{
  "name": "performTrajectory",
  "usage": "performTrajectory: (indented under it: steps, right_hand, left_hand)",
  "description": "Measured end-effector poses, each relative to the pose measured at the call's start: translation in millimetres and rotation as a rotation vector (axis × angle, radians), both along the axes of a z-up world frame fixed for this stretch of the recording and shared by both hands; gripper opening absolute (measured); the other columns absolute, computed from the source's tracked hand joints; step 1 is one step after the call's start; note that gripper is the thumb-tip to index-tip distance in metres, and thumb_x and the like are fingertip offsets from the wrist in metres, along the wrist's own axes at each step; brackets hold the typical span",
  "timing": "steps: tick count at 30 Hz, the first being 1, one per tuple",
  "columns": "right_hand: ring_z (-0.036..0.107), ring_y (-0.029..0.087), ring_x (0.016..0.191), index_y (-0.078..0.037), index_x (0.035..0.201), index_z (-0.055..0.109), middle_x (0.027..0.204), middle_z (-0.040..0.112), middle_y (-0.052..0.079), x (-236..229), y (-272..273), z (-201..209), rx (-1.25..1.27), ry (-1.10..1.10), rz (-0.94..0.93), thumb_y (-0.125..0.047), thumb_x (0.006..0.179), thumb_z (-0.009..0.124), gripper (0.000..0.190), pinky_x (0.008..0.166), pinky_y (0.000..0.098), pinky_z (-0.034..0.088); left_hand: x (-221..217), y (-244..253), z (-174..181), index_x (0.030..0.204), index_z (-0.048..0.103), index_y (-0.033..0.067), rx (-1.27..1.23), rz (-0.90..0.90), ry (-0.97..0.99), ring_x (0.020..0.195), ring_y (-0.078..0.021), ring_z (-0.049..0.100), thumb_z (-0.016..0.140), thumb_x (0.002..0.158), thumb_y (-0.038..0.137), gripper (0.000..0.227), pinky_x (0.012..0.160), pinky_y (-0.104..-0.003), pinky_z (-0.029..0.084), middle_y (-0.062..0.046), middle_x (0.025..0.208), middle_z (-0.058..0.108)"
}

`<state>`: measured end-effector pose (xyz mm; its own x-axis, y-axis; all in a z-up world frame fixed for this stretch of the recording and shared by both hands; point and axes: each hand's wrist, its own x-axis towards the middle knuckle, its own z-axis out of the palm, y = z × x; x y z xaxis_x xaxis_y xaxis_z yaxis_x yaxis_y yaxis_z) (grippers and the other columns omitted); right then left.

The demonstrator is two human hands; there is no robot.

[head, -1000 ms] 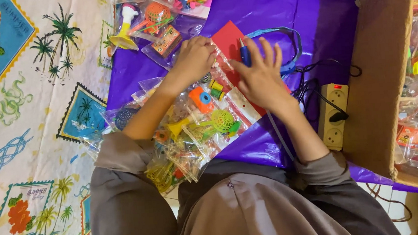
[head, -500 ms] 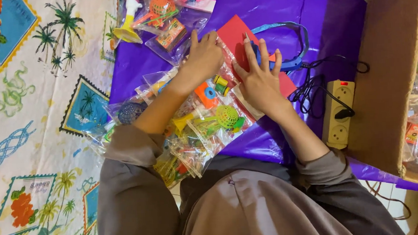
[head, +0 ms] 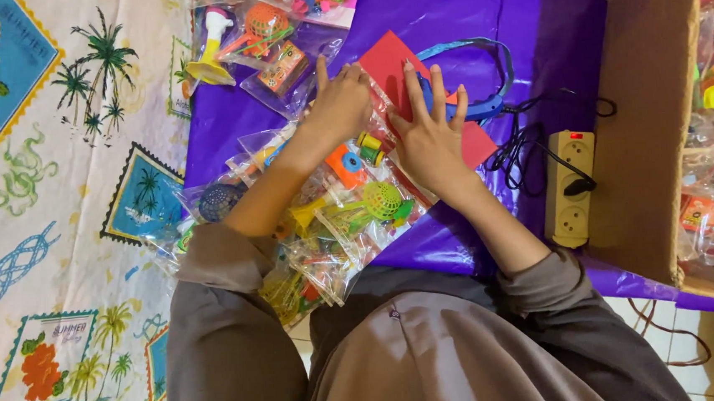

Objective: The person applies hot glue to a red card using a glue gun and then presses their hand onto the glue. The person also sorts through a box of various packaged toys.

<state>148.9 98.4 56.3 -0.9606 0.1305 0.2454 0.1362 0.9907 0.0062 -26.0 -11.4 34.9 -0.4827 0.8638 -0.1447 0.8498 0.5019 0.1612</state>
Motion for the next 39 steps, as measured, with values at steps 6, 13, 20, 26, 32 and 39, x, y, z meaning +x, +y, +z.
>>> performTrajectory:
  steps: [6,13,20,26,32,39]
  right_hand:
    - [0.008,0.046,0.159,-0.032,0.130,0.076,0.176,0.014,0.014,3.7,4.2,-12.2,0.104,0.131,0.035,-0.042,0.095,0.075,0.036,0.122,0.0647,0.003]
    - [0.003,0.046,0.158,-0.029,0.125,0.077,0.176,0.007,0.011,6.1,7.0,-10.6,-0.012,0.033,0.036,-0.018,0.094,0.067,0.034,0.118,0.0687,0.005]
    - [0.014,0.045,0.157,-0.029,0.128,0.074,0.175,0.018,0.011,11.2,2.5,-17.1,0.079,0.080,0.015,-0.016,0.098,0.063,0.034,0.119,0.0667,0.010]
    - [0.002,0.045,0.157,-0.019,0.138,0.069,0.173,0.020,0.014,18.5,-4.9,-3.5,-0.039,-0.086,0.020,-0.017,0.093,0.066,0.045,0.113,0.0713,0.001]
    - [0.013,0.044,0.157,-0.015,0.138,0.064,0.171,0.027,0.013,31.2,-3.9,-21.7,0.055,-0.041,0.038,-0.042,0.095,0.065,0.050,0.114,0.0705,0.007]
    - [0.006,0.047,0.156,-0.013,0.115,0.075,0.170,0.021,0.012,47.1,10.0,15.3,-0.143,-0.227,0.034,-0.022,0.083,0.066,0.035,0.113,0.0718,0.010]
  left_hand:
    - [2.0,1.2,-6.4,0.132,0.061,-0.0083,0.004,-0.005,0.055,0.133,-0.0404,0.054,0.060,0.095,0.019,0.046,0.116,-0.075,0.008,-0.029,0.137,0.058]
    - [4.6,3.3,-18.7,0.116,0.069,-0.0052,0.075,-0.009,0.169,0.120,-0.0363,0.060,0.065,0.088,0.014,0.034,0.117,-0.073,0.014,-0.023,0.118,0.067]
    - [11.0,4.0,-48.6,0.123,0.067,0.0045,0.080,-0.009,0.497,0.121,-0.0378,0.062,0.060,0.092,0.032,0.042,0.116,-0.068,0.024,-0.022,0.125,0.068]
    - [4.7,-2.1,-54.8,0.117,0.069,0.0005,0.254,-0.030,0.395,0.117,-0.0417,0.063,0.065,0.085,0.030,0.043,0.103,-0.063,0.036,-0.025,0.116,0.068]
    - [17.5,1.8,-34.2,0.116,0.068,0.0028,0.210,-0.019,0.389,0.118,-0.0434,0.061,0.067,0.086,0.031,0.041,0.097,-0.059,0.042,-0.025,0.119,0.066]
    - [3.5,-3.1,-35.8,0.127,0.061,-0.0016,0.162,0.000,0.103,0.128,-0.0477,0.056,0.069,0.088,0.031,0.051,0.097,-0.056,0.044,-0.027,0.132,0.058]
